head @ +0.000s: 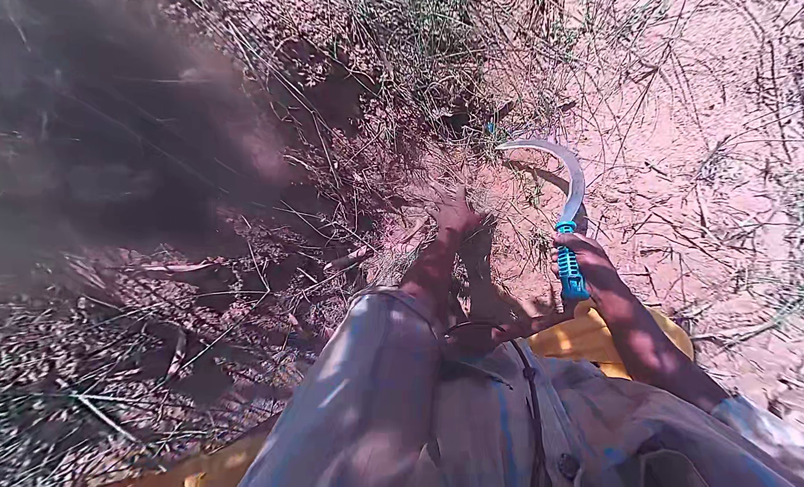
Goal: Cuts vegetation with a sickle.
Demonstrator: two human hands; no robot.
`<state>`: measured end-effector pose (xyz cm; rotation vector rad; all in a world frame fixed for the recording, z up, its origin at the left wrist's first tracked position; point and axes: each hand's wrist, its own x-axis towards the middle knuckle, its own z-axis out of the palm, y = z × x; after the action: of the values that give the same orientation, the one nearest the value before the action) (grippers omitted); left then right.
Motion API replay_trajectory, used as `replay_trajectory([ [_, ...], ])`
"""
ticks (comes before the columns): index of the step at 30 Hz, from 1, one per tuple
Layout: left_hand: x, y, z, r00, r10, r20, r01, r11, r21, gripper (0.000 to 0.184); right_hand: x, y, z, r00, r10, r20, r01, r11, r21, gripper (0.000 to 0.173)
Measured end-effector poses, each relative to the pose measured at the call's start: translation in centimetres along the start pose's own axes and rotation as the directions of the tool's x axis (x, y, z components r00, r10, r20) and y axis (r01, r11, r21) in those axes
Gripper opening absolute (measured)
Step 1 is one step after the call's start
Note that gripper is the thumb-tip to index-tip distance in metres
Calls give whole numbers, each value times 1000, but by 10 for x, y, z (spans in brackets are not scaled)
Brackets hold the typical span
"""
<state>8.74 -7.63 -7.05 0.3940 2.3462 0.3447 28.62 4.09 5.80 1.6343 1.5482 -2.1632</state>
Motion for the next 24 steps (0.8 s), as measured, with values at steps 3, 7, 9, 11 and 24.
replay_trajectory([
  [3, -23, -8, -3, 992, 73, 99, -87, 987, 137, 80, 2, -1, 0, 1000, 4, 8, -4, 1000, -20, 13],
  [7, -54, -23, -12, 968, 127, 215, -191, 930, 313, 74, -5, -1, -2, 999, -19, 38, 20, 999, -27, 17],
  [9, -66, -31, -26, 961, 115, 253, -212, 890, 403, 60, -10, -2, -1, 999, -19, 43, 19, 1000, -11, 16],
  [11, -69, -44, -34, 977, 84, 198, -166, 879, 446, 54, -10, -1, -3, 999, -17, 48, 19, 999, -26, 17],
  [24, 0, 36, -28, 909, 404, 105, -414, 905, 104, 82, -11, -2, 0, 998, -55, 28, 56, 997, -44, 14],
])
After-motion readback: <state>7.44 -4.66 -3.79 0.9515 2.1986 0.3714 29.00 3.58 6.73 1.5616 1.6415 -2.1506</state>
